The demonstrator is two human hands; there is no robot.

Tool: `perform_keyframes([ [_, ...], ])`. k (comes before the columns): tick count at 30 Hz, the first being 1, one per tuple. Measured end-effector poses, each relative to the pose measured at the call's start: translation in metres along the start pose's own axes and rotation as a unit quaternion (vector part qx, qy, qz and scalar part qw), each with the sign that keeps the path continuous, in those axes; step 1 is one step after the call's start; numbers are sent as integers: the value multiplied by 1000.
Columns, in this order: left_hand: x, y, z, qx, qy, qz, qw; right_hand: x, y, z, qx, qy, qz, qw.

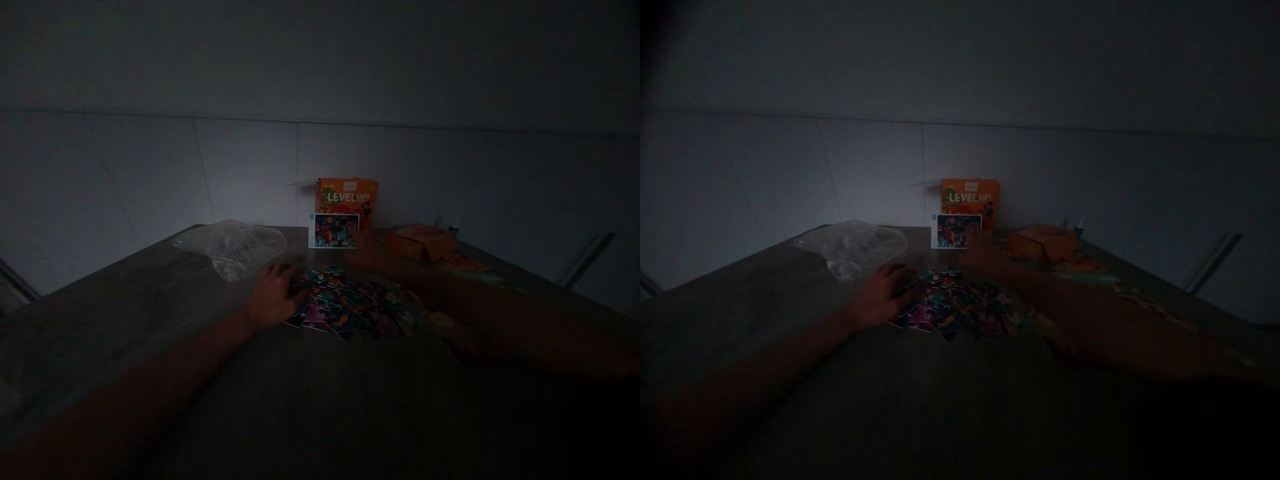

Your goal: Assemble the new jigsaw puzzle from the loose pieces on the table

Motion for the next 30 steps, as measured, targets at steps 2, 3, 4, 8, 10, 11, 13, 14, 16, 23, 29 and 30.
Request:
perform_keyframes([
  [2, 11, -3, 8, 47, 5, -68, 997, 0, -45, 0, -51, -12, 0, 999],
  [3, 16, -5, 11, 68, 14, -106, 992, 1, -68, 2, -76, -14, -10, 997],
  [4, 20, -7, 13, 86, 26, -140, 986, 3, -89, 5, -103, -17, -20, 994],
  [8, 25, -9, 14, 122, 83, -197, 969, 16, -124, 25, -119, -15, -42, 992],
  [10, 22, -8, 14, 134, 101, -198, 966, 24, -118, 31, -117, -7, -45, 992],
  [11, 20, -7, 14, 141, 103, -194, 965, 26, -113, 31, -122, 1, -41, 992],
  [13, 15, -6, 14, 159, 92, -183, 966, 30, -105, 27, -139, 24, -41, 989],
  [14, 13, -5, 14, 165, 84, -177, 967, 32, -103, 25, -143, 38, -44, 988],
  [16, 8, -4, 11, 171, 71, -162, 969, 33, -103, 21, -147, 63, -50, 986],
  [23, -17, 1, 4, 161, 101, -118, 975, 31, -112, 16, -184, 102, -37, 977],
  [29, -20, -10, 28, 252, 80, -184, 947, 30, -114, 13, -215, 132, -23, 967],
  [30, -17, -12, 30, 252, 67, -196, 945, 30, -115, 13, -216, 135, -20, 967],
])
Point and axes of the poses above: each hand's wrist, its own y-axis towards the middle knuckle, its own x-axis out of the palm, z = x × y, the point moved 5 cm from there along y, towards the middle knuckle, and after that the axes turned 11 degrees about x, right-handed, at the moved point
